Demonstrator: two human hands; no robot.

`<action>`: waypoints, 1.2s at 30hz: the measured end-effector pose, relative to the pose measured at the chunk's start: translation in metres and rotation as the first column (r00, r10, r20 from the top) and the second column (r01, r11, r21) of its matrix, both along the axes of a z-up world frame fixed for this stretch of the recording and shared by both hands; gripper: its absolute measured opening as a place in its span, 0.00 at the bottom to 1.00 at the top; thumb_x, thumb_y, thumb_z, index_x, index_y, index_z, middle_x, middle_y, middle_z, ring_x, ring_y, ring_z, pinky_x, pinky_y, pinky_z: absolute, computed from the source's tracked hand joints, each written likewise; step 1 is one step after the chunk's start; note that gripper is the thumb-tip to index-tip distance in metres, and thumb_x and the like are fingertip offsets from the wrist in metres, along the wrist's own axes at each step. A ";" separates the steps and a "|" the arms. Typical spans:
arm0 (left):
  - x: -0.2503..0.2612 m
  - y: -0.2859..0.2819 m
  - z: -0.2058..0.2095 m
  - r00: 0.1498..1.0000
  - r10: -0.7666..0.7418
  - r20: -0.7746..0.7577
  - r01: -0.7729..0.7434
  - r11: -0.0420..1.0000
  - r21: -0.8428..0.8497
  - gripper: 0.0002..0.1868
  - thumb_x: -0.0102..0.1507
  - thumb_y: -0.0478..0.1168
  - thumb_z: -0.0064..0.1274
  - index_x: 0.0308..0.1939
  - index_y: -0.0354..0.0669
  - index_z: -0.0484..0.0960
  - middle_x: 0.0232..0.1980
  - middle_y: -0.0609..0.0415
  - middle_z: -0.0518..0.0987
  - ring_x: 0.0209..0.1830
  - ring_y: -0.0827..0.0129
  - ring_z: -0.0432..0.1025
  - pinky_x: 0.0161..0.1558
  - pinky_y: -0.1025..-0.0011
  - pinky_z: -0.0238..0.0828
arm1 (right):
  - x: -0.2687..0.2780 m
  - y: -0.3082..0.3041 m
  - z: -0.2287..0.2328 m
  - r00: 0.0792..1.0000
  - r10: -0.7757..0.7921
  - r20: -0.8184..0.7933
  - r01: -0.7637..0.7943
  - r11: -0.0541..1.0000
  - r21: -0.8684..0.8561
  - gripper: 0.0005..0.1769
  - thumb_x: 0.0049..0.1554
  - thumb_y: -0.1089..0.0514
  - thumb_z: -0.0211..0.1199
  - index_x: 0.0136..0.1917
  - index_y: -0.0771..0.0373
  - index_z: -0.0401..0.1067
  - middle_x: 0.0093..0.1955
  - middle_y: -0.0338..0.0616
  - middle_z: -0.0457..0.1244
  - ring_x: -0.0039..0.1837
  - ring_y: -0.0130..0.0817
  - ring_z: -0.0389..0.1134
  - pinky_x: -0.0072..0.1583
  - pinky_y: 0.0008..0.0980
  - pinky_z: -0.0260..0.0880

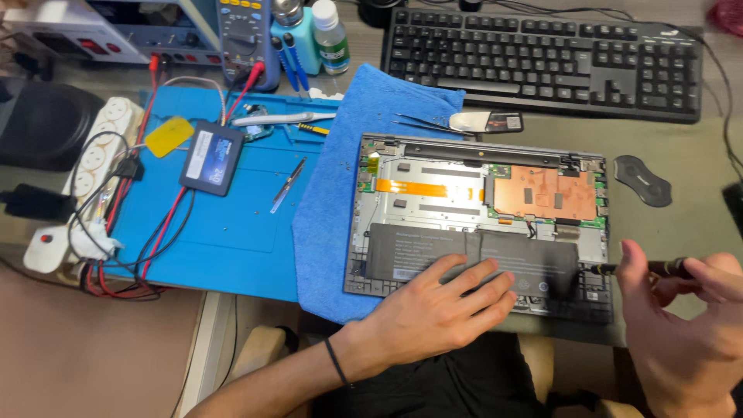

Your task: The person removes a 240 GB SSD from a disassembled laptop using a screwdriver, then unscrews and detaches the battery connector. The person continues to unscrew the battery and other internal components while the laptop remains open on a blue mat.

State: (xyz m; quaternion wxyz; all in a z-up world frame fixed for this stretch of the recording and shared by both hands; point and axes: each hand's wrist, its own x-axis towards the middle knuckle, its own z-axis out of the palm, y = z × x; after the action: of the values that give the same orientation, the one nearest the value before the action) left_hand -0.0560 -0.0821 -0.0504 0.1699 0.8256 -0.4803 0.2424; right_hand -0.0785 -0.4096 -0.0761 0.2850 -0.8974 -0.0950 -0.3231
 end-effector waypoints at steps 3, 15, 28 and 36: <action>-0.001 0.000 -0.002 1.000 0.012 0.011 -0.013 1.000 0.019 0.10 0.80 0.36 0.51 0.62 0.46 0.86 0.70 0.51 0.84 0.72 0.57 0.78 0.67 0.57 0.76 | -0.009 0.012 -0.006 0.975 -0.127 -0.182 0.159 0.972 0.173 0.28 0.86 0.79 0.82 0.66 0.80 0.58 0.54 0.56 0.52 0.48 0.38 0.56 0.59 0.36 0.59; -0.002 0.001 -0.004 1.000 0.021 0.016 -0.022 0.999 0.041 0.11 0.79 0.37 0.51 0.63 0.47 0.85 0.71 0.51 0.84 0.72 0.58 0.78 0.68 0.57 0.75 | -0.003 0.011 0.013 0.981 0.016 -0.195 0.013 0.989 0.146 0.21 0.82 0.79 0.75 0.68 0.80 0.59 0.52 0.60 0.56 0.50 0.43 0.63 0.63 0.38 0.68; -0.002 0.002 -0.005 1.000 0.002 0.005 -0.002 0.999 0.052 0.13 0.78 0.37 0.52 0.65 0.47 0.84 0.72 0.50 0.84 0.74 0.57 0.77 0.70 0.56 0.74 | 0.001 0.015 0.035 0.951 -0.009 -0.310 0.088 0.966 0.241 0.23 0.77 0.74 0.74 0.67 0.77 0.58 0.52 0.59 0.61 0.52 0.42 0.68 0.64 0.35 0.70; -0.001 0.002 -0.004 1.000 0.007 -0.017 -0.006 0.995 0.097 0.15 0.78 0.40 0.49 0.66 0.49 0.84 0.74 0.53 0.82 0.75 0.58 0.76 0.70 0.57 0.71 | -0.002 0.019 0.077 0.926 0.004 -0.378 -0.021 0.999 -0.043 0.23 0.71 0.69 0.66 0.68 0.69 0.53 0.62 0.58 0.66 0.59 0.46 0.76 0.68 0.43 0.76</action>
State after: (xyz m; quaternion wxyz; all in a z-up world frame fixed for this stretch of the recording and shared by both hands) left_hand -0.0575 -0.0803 -0.0547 0.1330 0.8365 -0.4873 0.2125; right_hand -0.0802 -0.3903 0.0005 0.2793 -0.9486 -0.0513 -0.1400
